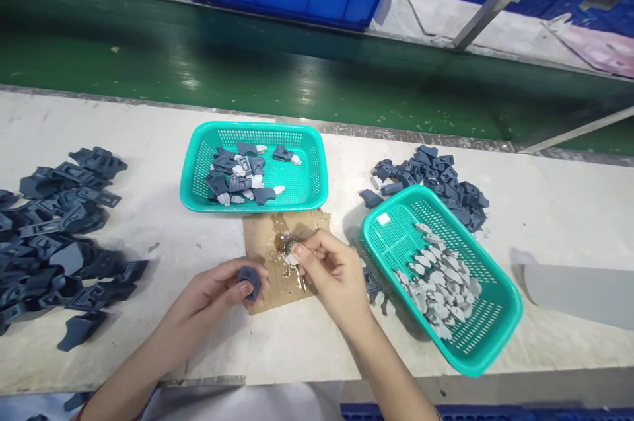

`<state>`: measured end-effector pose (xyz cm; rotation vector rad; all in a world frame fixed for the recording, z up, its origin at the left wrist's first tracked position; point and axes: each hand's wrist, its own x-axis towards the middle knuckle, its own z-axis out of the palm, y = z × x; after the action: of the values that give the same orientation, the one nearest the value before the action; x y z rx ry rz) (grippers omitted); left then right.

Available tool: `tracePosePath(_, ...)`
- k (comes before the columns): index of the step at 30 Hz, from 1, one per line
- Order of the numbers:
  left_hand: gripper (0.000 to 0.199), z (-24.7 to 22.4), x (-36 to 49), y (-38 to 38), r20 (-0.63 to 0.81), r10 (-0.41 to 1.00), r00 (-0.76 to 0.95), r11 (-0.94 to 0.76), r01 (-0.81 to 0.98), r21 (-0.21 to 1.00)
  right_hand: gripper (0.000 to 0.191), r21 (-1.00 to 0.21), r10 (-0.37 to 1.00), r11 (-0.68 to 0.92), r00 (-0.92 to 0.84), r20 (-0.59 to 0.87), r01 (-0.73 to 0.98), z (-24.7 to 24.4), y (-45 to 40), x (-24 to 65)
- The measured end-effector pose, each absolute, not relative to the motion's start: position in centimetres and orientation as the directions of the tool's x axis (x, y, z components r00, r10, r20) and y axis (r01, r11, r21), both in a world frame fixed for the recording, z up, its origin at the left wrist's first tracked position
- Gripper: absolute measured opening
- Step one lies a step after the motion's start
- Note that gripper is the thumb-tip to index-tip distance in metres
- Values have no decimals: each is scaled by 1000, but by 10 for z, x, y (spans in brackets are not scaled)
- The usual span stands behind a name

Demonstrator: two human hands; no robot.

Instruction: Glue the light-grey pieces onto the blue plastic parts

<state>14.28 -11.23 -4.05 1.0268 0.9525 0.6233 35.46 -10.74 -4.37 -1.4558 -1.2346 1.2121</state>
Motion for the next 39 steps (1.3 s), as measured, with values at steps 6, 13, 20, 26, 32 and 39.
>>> tracePosePath(6,33,-41,141,-116,-329,739,588,267,192,944,33,-971,973,-227,-66,-222,-77,-37,-109,341)
tracePosePath(13,31,-38,140,-116,-333,728,599,237,235,943,31,-980,970,-195,-160,-185,-49,-36,-110,334)
tracePosePath(20,30,-37,141,-116,-352,724,593,232,272,934,32,-989,964,-115,-231,-133,91,-36,-113,334)
tracePosePath(26,29,-39,142,-116,-350,723,596,220,281,934,34,-969,951,-1,-300,-77,246,-37,-115,337)
tracePosePath(32,31,-40,142,-115,-420,684,597,401,174,899,32,-945,943,31,-323,-81,325,-33,-116,341)
tracePosePath(39,35,-27,137,-118,-438,619,652,411,207,888,32,-740,852,389,-520,62,549,-18,-117,345)
